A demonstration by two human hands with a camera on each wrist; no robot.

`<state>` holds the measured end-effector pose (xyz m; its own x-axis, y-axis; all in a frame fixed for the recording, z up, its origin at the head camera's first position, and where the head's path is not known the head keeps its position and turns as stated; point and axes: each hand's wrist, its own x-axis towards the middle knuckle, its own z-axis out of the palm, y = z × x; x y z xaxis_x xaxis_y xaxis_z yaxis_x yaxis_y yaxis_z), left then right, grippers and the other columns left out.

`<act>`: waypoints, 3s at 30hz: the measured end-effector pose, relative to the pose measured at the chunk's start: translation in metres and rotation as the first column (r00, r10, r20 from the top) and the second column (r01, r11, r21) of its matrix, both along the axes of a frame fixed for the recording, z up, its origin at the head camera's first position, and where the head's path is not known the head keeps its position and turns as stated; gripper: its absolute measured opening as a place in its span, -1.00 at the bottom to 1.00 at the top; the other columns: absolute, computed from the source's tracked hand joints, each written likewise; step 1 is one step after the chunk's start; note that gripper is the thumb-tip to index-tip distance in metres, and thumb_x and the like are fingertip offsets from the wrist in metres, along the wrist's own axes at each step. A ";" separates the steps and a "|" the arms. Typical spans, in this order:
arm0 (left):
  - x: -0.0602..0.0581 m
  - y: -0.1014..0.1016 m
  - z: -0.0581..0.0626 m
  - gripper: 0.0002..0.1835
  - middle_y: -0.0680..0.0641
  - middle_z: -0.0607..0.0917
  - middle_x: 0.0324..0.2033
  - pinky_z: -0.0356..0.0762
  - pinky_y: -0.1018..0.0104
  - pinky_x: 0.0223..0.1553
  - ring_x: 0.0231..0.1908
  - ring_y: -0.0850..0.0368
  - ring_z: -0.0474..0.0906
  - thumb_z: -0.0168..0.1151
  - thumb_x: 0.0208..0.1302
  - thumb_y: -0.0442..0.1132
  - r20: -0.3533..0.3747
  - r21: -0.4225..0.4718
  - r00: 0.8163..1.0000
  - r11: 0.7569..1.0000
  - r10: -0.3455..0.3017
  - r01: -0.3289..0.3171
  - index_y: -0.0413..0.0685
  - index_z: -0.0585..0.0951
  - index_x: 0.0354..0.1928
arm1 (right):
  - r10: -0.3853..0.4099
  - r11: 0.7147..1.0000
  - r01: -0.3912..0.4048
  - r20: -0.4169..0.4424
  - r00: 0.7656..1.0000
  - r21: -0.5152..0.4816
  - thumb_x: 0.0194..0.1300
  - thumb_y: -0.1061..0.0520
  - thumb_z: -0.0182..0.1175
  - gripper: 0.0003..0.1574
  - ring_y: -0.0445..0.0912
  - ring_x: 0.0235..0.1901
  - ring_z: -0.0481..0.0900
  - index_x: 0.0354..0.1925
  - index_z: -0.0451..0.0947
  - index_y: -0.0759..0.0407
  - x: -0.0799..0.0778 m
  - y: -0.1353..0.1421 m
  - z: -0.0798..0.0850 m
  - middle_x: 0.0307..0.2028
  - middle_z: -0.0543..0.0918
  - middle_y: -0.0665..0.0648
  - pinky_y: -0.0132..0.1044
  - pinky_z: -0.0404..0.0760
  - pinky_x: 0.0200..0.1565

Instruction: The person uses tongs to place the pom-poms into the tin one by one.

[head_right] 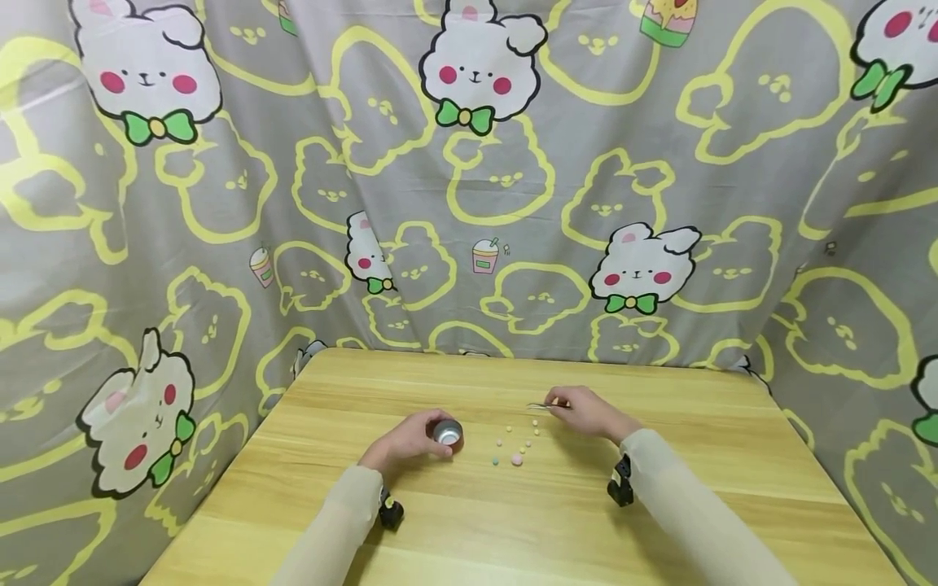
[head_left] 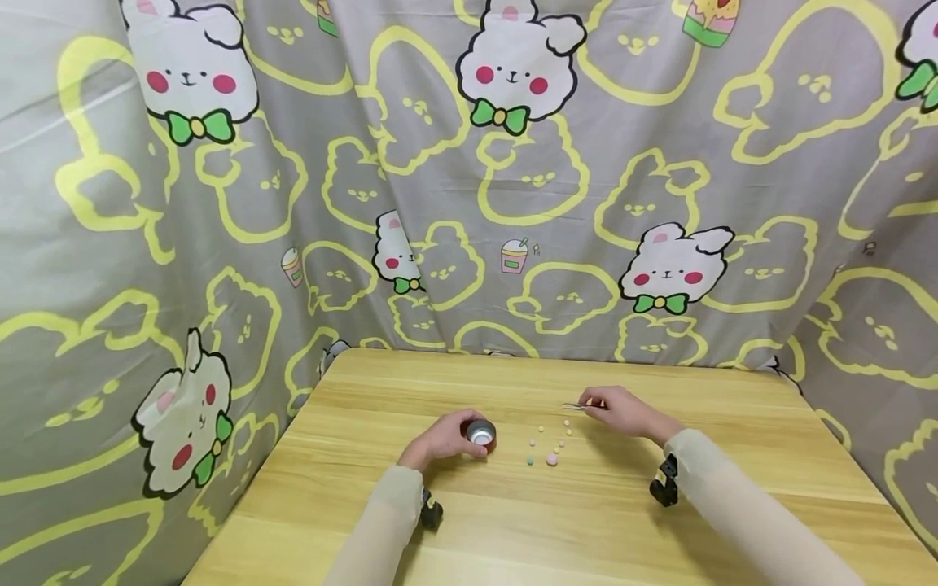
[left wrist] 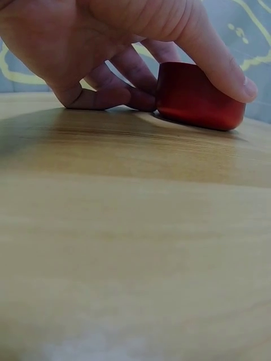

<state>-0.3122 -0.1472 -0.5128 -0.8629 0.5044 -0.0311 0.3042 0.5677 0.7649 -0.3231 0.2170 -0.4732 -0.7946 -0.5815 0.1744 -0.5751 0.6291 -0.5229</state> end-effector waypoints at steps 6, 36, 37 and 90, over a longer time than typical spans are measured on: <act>-0.001 0.000 0.000 -0.49 0.07 0.59 -0.12 0.38 0.14 0.01 -0.05 0.11 0.47 0.49 -0.01 -0.18 0.016 0.020 1.000 1.000 0.005 -0.005 0.04 0.54 0.04 | -0.025 0.999 0.025 -0.006 1.000 0.022 0.34 0.21 0.11 -0.87 -0.24 -0.55 0.36 -0.17 0.56 0.10 -0.002 0.009 -0.008 -0.46 0.55 0.02 -0.32 0.39 -0.47; 0.000 0.002 0.000 -0.51 0.08 0.58 -0.12 0.40 0.15 -0.02 -0.06 0.12 0.47 0.49 0.00 -0.17 0.038 0.023 0.999 1.000 0.020 -0.021 0.06 0.55 0.02 | -0.027 0.999 0.026 0.028 0.999 0.044 0.33 0.23 0.13 -0.89 -0.25 -0.50 0.37 -0.20 0.58 0.10 -0.004 0.009 -0.033 -0.45 0.55 -0.06 -0.32 0.38 -0.44; 0.000 0.001 -0.001 -0.51 0.08 0.58 -0.12 0.40 0.16 -0.02 -0.06 0.13 0.47 0.49 0.00 -0.17 0.038 0.021 0.999 1.000 0.021 -0.021 0.07 0.55 0.02 | -0.029 0.999 0.028 0.028 0.999 0.047 0.33 0.23 0.13 -0.89 -0.25 -0.50 0.38 -0.20 0.58 0.11 -0.004 0.008 -0.033 -0.45 0.55 -0.06 -0.32 0.38 -0.44; 0.000 0.000 0.001 -0.52 0.05 0.59 -0.15 0.39 0.16 -0.03 -0.10 0.13 0.47 0.50 -0.02 -0.19 0.014 0.013 1.000 1.000 0.010 -0.010 0.02 0.56 -0.01 | -0.054 0.996 0.053 0.006 0.999 0.065 0.34 0.16 0.15 -0.90 -0.20 -0.41 0.48 -0.22 0.60 0.11 -0.007 0.010 -0.040 -0.39 0.58 -0.07 -0.21 0.45 -0.34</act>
